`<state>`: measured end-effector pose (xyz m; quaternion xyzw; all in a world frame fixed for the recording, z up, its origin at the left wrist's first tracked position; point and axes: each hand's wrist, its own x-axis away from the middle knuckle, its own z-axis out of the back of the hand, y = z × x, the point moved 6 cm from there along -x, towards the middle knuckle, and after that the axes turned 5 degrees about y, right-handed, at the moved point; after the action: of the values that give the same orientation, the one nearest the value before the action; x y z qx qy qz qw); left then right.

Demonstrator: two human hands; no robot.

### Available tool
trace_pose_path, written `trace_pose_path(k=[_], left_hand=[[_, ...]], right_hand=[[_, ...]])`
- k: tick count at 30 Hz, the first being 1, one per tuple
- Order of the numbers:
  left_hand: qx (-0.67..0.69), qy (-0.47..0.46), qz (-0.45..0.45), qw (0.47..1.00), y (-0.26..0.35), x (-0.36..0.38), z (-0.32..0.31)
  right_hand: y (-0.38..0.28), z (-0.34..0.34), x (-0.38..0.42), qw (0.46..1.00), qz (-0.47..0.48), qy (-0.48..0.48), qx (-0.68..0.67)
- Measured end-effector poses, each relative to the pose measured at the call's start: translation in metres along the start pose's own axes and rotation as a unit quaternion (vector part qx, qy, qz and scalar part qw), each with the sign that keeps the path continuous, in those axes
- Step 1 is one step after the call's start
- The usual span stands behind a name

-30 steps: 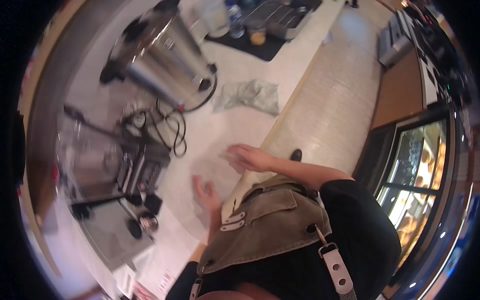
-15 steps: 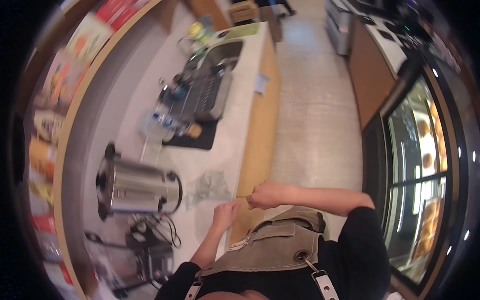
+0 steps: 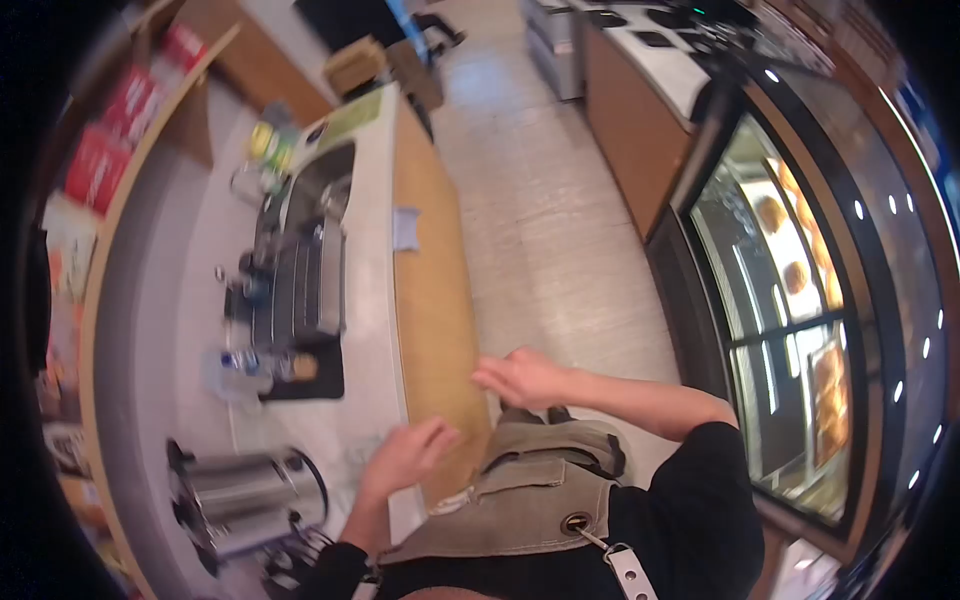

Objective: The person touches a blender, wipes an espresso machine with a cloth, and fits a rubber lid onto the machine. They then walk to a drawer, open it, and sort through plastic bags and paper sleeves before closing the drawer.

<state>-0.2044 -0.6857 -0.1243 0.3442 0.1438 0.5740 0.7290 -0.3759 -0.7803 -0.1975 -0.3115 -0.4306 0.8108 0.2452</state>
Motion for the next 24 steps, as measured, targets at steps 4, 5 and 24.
trace_pose_path(k=[4, 5, 24], left_hand=[[0.167, 0.263, -0.128, 0.941, 0.005, 0.007, 0.057], [0.179, 0.321, -0.155, 0.917, -0.006, 0.002, 0.059], [0.237, 0.322, 0.211, 0.892, -0.176, -0.073, 0.058]], right_hand=[[0.065, -0.015, 0.013, 0.914, -0.103, -0.32, 0.227], [0.058, -0.012, 0.0, 0.904, -0.081, -0.335, 0.252], [0.084, -0.062, -0.186, 0.936, -0.103, -0.336, -0.023]])
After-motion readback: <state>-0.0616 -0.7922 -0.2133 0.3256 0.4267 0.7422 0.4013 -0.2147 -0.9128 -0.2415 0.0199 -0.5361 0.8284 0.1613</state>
